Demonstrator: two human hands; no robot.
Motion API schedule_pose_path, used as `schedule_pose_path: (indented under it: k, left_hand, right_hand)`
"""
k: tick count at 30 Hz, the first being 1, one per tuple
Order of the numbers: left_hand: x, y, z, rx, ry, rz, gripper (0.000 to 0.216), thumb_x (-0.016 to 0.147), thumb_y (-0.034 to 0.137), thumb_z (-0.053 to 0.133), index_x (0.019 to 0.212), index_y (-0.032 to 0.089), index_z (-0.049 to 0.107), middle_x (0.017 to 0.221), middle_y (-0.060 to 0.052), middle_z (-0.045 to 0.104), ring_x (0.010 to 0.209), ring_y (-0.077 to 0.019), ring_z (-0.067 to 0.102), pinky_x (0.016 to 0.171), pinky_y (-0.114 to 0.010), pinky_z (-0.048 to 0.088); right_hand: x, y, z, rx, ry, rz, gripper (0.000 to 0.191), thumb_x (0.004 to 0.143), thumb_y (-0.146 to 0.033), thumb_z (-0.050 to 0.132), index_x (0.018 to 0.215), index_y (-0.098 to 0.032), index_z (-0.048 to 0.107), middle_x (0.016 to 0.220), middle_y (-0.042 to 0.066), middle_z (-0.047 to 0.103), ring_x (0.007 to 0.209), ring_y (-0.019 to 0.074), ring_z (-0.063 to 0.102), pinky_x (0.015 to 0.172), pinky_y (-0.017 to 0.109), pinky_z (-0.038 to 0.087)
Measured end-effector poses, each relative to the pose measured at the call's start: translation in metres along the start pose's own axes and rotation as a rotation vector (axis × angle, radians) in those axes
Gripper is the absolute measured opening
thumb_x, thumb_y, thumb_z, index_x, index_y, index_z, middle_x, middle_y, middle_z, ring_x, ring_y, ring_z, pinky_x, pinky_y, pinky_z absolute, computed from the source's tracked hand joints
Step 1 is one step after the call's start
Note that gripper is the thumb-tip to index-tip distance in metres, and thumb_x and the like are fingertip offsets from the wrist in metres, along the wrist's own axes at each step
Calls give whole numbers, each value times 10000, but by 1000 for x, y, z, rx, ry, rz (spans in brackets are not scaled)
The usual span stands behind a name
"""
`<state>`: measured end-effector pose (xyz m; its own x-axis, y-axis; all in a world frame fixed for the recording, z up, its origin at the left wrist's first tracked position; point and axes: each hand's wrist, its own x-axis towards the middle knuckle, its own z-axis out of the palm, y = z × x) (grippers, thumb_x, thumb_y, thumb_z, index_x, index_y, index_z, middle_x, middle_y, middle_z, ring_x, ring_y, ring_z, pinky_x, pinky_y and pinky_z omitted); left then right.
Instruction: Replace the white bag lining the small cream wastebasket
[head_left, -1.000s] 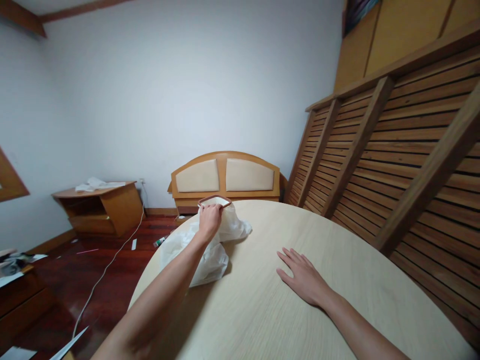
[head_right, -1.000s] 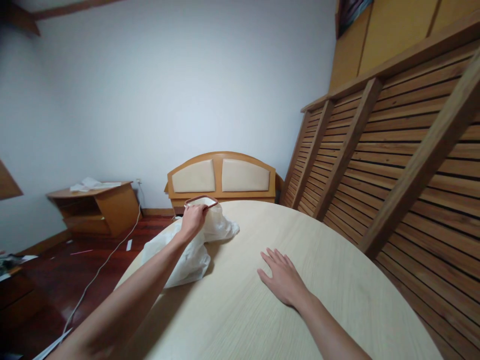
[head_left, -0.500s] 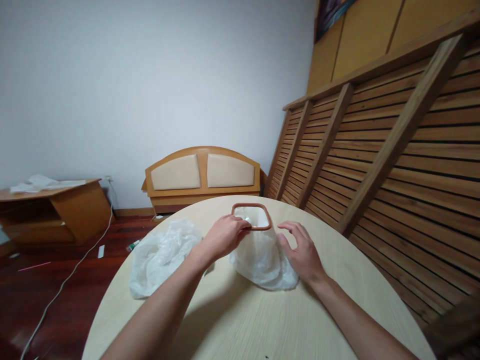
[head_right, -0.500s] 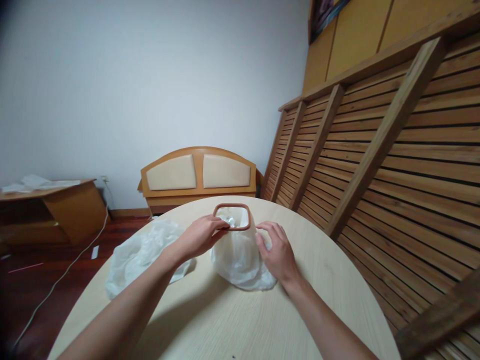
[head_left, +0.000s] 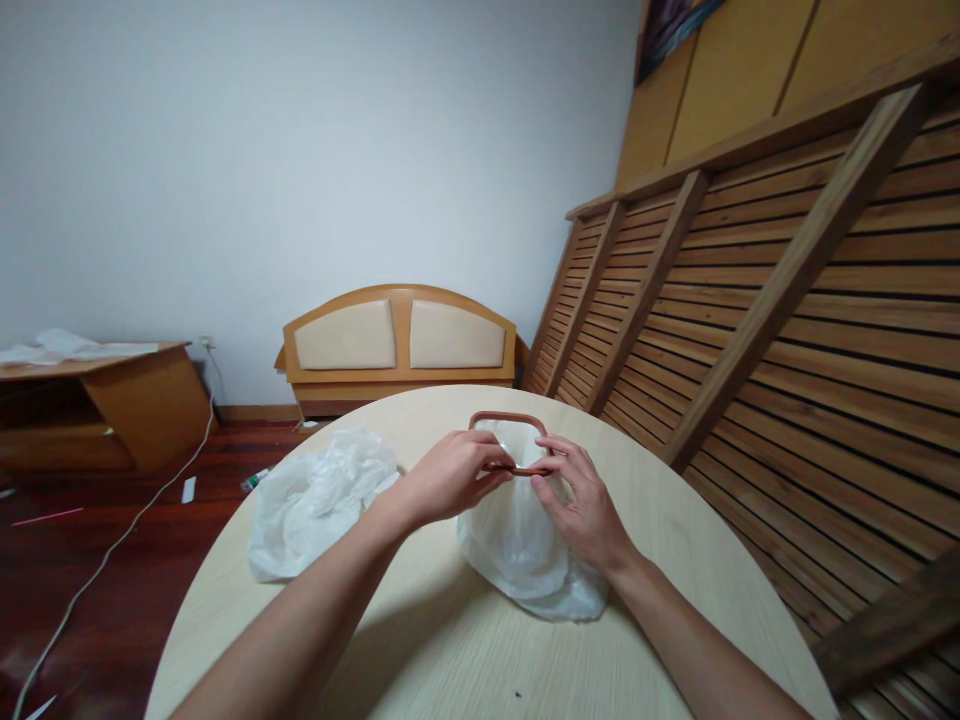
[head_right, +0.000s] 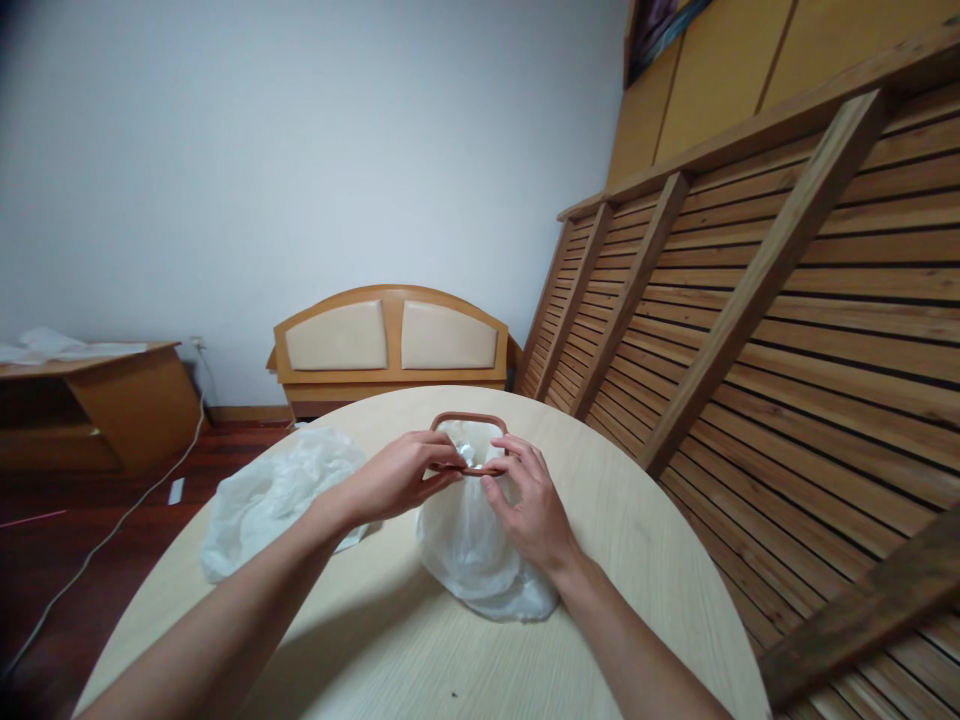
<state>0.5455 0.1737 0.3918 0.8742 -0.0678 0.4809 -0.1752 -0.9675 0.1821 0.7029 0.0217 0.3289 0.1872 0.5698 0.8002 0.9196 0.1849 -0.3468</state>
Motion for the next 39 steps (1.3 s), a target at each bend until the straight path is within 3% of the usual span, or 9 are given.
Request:
schedule_pose_path:
  k: [6, 13, 25, 39]
  left_hand:
    - [2, 6, 0, -24, -9, 32, 192, 970, 260, 538, 948, 165, 703, 883, -58, 666, 825, -165, 605, 734, -266, 457]
    - [2, 10, -3, -94, -19, 20, 188, 963, 242, 545, 951, 157, 712, 863, -57, 666, 799, -158, 599, 750, -271, 460]
    - [2, 13, 0, -187, 1, -58, 188, 958, 270, 567, 923, 171, 723, 879, -56, 690, 845, -166, 621, 771, -280, 465]
    - [2, 13, 2, -181, 15, -25, 206, 969, 287, 549, 938, 169, 715, 877, -58, 688, 837, -167, 618, 784, -301, 477]
  right_hand:
    - [1, 1, -6, 82, -63, -7, 30, 921, -266, 618, 930, -252, 593, 1196, 76, 631, 1276, 269, 495, 1067, 503, 420]
    - [1, -1, -7, 159, -53, 33, 57, 897, -269, 662, 896, -252, 608, 996, 49, 672, 1243, 262, 528, 1067, 496, 426]
    - [3, -2, -8, 227, -30, 75, 77, 863, -271, 696, 869, -250, 622, 968, 48, 684, 1222, 263, 548, 1079, 497, 413]
    - [3, -1, -10, 270, -49, 129, 118, 817, -307, 725, 863, -249, 633, 998, 65, 686, 1266, 284, 524, 1093, 509, 404]
